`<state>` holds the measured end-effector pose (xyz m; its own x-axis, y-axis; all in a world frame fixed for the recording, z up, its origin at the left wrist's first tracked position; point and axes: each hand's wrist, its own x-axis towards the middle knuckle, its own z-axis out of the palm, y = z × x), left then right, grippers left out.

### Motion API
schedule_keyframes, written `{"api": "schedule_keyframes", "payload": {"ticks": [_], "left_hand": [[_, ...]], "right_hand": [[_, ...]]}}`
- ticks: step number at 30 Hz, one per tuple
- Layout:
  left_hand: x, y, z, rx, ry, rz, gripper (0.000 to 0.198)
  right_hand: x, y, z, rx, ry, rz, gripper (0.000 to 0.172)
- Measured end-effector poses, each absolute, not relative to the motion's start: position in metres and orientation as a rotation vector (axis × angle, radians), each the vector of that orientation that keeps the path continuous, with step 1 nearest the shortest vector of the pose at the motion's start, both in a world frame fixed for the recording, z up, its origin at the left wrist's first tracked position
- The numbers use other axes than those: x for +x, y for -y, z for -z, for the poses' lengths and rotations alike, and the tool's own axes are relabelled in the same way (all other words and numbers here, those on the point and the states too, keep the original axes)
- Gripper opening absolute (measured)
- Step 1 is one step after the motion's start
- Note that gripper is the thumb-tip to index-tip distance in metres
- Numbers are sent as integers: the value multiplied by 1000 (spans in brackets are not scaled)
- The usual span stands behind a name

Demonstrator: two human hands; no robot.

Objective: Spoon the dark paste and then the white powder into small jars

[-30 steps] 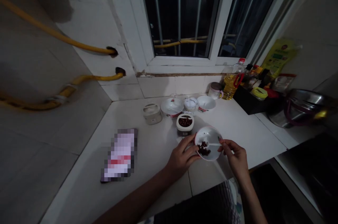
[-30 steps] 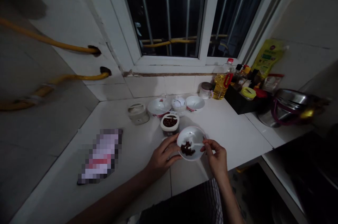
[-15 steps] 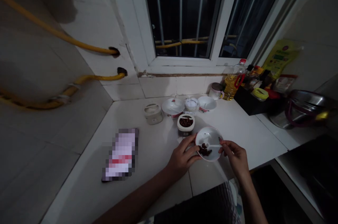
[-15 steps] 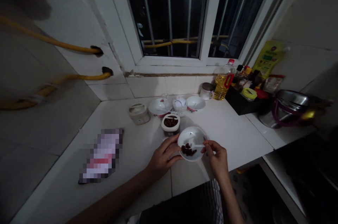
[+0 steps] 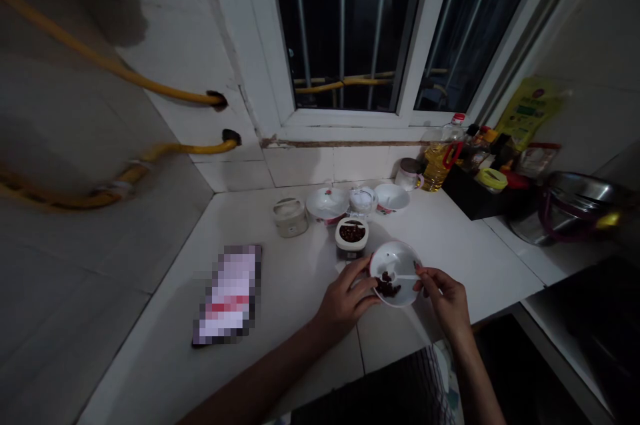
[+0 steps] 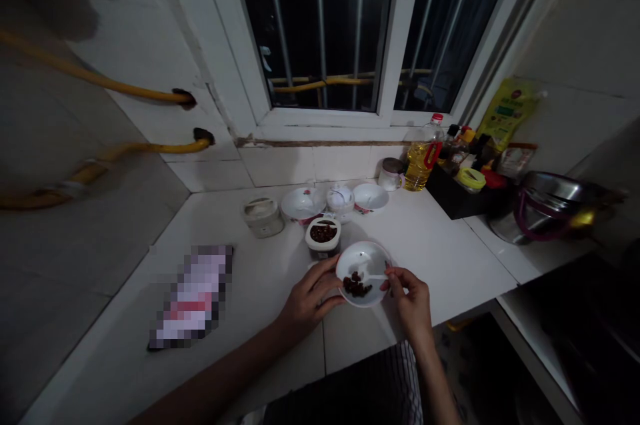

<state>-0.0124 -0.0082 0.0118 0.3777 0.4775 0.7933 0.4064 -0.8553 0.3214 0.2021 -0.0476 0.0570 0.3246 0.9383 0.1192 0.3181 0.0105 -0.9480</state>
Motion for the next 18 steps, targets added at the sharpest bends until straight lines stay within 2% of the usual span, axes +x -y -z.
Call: {"api": "schedule_keyframes", "payload": {"ticks": [18], "left_hand": [[-12,7,-10,2507,-797,-1539,22]], "right_hand": [[201,48,-57,-1470,1121,-828,45]]}}
